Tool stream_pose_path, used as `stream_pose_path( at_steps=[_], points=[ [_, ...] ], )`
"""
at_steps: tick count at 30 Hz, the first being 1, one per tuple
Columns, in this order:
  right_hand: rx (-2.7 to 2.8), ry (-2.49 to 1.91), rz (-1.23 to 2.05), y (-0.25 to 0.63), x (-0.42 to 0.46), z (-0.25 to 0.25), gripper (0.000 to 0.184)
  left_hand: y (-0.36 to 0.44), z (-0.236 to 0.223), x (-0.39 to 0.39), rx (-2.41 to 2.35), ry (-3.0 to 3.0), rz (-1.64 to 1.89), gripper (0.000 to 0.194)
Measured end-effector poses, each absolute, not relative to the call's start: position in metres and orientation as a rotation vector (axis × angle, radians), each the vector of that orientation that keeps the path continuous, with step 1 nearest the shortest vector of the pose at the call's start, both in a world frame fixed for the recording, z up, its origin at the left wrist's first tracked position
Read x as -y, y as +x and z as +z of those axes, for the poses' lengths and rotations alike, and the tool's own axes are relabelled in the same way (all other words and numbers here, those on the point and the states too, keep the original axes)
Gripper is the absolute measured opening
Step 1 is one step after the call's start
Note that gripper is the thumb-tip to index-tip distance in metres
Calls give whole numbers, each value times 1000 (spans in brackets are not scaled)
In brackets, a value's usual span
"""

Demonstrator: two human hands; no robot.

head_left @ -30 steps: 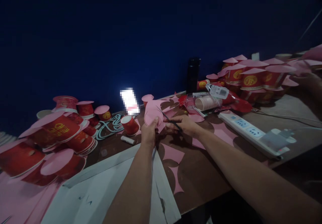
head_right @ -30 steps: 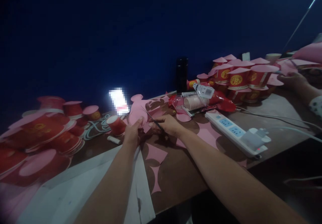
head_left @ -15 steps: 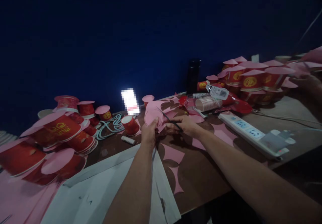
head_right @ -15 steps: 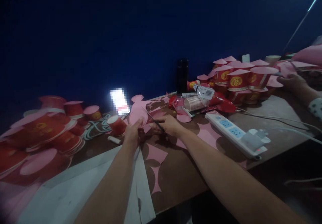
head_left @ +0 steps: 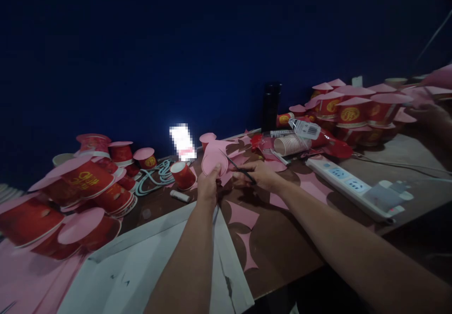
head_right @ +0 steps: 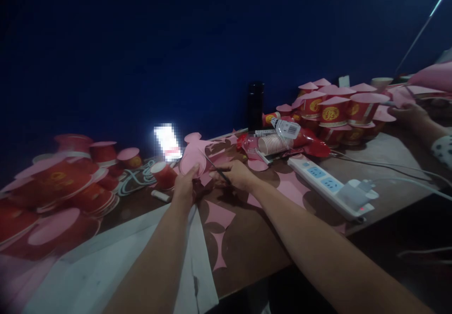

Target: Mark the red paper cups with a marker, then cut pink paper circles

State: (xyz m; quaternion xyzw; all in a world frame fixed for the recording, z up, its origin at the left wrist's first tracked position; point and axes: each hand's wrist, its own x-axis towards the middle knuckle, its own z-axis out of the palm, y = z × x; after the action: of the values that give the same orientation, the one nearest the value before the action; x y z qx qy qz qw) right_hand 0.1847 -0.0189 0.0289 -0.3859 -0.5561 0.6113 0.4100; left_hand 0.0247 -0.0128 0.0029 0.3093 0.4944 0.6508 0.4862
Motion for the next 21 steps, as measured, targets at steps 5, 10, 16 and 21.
stream_pose_path(
  at_steps=[5,10,16,21],
  points=[
    [1397,-1007,1516,184,18,28,50,22,-2,10,-1178,804,1565,50],
    [1386,-1029,1503,182,19,30,53,22,1,12,-1168,774,1573,50],
    [1427,-1029,1495,184,17,27,52,22,3,14,-1170,767,1545,54],
    [1413,-1004,1497,186,14,21,52,21,2,14,-1148,768,1522,50]
  ],
)
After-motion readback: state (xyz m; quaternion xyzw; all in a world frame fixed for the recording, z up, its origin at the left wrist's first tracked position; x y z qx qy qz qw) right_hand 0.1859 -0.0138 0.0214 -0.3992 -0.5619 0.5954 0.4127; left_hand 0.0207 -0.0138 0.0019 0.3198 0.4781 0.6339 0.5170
